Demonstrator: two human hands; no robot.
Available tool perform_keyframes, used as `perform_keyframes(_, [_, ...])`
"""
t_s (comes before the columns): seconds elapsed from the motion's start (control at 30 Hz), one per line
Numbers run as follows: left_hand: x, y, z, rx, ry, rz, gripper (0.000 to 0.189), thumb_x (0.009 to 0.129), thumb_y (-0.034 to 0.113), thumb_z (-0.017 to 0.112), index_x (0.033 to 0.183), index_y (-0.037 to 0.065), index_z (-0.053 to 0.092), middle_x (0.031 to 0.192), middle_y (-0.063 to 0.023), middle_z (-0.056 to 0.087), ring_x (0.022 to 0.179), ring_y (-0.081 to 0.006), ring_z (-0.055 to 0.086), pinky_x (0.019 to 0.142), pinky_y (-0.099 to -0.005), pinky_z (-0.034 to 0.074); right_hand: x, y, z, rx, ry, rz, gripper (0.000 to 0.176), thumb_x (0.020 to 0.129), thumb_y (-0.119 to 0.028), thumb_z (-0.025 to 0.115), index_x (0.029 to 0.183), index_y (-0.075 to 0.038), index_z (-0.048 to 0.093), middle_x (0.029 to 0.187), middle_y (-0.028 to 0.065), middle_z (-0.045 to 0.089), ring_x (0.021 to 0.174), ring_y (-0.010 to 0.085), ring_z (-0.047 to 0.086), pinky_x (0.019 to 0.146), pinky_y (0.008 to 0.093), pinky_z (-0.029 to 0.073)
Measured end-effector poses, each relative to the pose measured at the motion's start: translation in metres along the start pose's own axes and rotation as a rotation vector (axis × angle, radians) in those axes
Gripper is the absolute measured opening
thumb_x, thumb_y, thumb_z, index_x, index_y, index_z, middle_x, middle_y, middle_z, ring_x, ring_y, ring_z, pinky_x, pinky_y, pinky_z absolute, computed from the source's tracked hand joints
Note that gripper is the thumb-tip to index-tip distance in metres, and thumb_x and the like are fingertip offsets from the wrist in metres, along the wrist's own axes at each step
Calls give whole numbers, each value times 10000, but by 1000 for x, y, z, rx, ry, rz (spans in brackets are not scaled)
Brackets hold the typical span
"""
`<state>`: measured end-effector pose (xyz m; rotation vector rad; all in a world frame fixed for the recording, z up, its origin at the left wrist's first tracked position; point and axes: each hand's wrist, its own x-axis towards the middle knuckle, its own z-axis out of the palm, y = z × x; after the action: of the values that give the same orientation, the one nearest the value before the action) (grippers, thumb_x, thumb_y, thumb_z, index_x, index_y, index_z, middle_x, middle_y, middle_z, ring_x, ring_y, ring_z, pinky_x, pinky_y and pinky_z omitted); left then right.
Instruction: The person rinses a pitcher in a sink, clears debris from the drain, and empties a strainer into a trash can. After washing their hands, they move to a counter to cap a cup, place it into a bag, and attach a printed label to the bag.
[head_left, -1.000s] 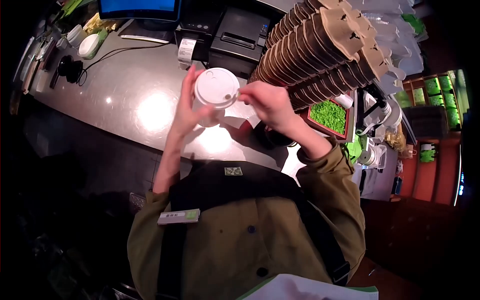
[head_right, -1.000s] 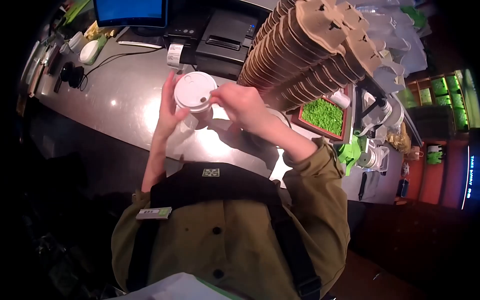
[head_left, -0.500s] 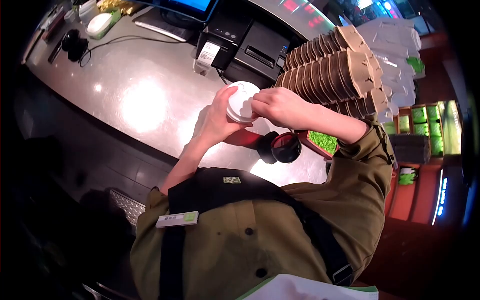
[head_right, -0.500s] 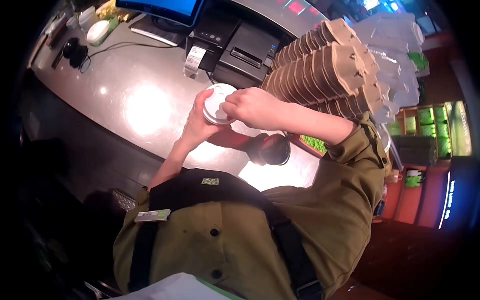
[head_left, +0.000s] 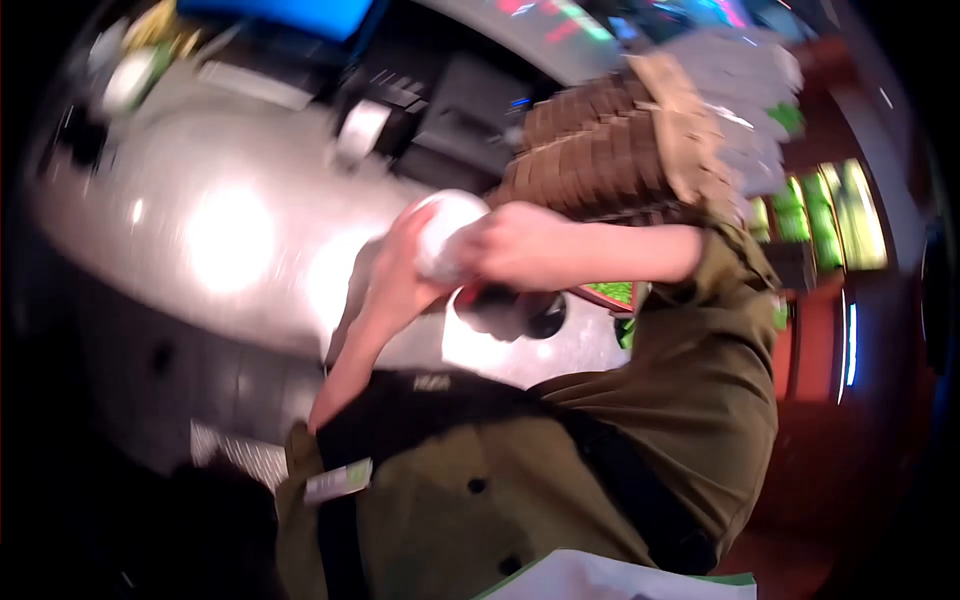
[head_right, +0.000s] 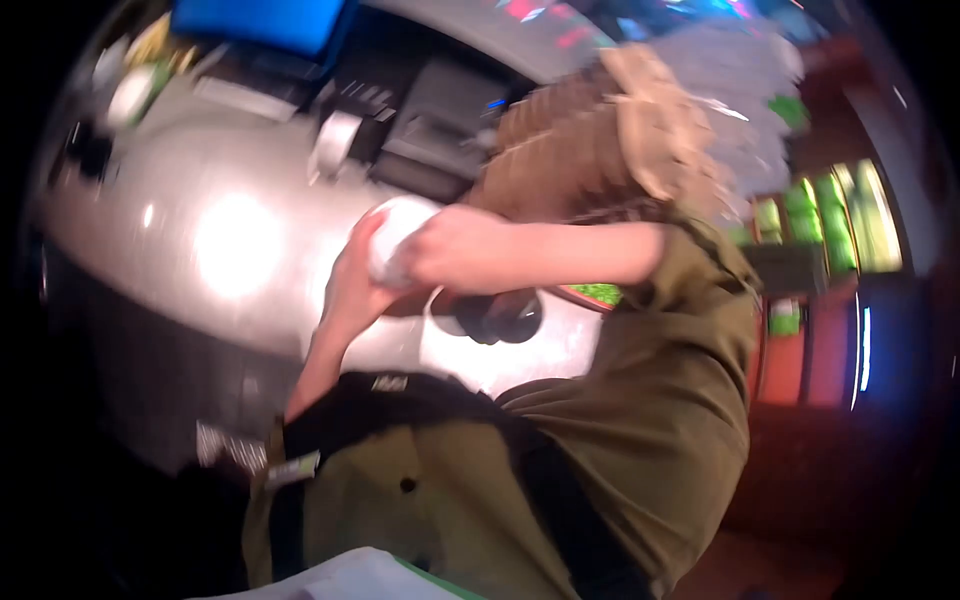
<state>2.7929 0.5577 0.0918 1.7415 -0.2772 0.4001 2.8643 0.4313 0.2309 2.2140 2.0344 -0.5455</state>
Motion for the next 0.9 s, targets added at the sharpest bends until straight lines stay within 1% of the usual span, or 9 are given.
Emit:
perform_keyframes(0.07, [-3,-1,4,-77,19,-85,783,540,140,771,1185,40,338,1208,-192,397,1089,-331,428,902,-375,371,1,2,9,-84,-41,-11,127,652,-152,555,693,-34,532,661,98,543,644,247,564,527,344,456])
perform_keyframes(0.2, [-1,0,7,-401,120,-179,715,564,11,714,1180,58,353,1170,-100,417,1084,-244,423,921,-354,352,-49,-17,5,-157,475,71,340,624,-308,647,779,-22,549,739,90,541,667,244,565,522,330,453])
perform_keyframes(0.27, [29,4,-6,-348,189,-37,687,586,-6,695,1180,66,358,1170,-85,401,1097,-232,403,930,-358,342,-117,-25,-41,-176,859,149,397,595,-320,685,835,-29,562,761,91,564,654,230,570,527,309,461])
perform_keyframes(0.33, [75,33,-26,-243,238,95,632,643,34,688,1180,64,357,1194,-94,379,1115,-232,384,941,-353,327,-218,-1,-59,-611,1186,476,312,642,-167,701,904,-44,585,735,84,586,580,209,561,504,293,460])
perform_keyframes(0.37, [99,52,-33,-177,277,162,594,680,72,677,1180,59,357,1176,-97,396,1096,-229,401,935,-348,334,-267,5,-73,-545,1297,590,236,705,-88,632,929,-31,588,734,72,596,609,148,571,522,257,458])
perform_keyframes(0.47, [190,97,-35,-201,317,231,519,760,194,648,1166,35,367,1112,-103,450,1015,-200,461,890,-302,369,-421,85,-64,-547,1602,1119,187,778,-247,584,847,-79,626,739,88,631,634,184,610,555,280,465])
perform_keyframes(0.63, [354,118,10,280,477,430,600,696,317,708,1070,-39,402,1023,-127,486,918,-183,491,814,-267,386,-565,189,-48,-577,1483,1696,265,781,-326,549,895,-104,637,797,83,638,754,224,615,647,319,473])
perform_keyframes(0.83, [450,53,97,563,579,207,764,540,471,761,1012,-30,428,993,-202,523,931,-274,534,818,-329,409,-602,304,-60,-507,1403,1773,274,765,-324,527,928,-132,634,865,109,627,841,283,594,732,375,468])
perform_keyframes(0.9, [453,56,126,550,561,189,728,535,491,751,964,-27,471,936,-181,563,874,-265,572,771,-348,440,-620,333,-67,-527,1194,1721,259,738,-256,520,932,-128,635,880,133,622,829,287,601,738,383,470])
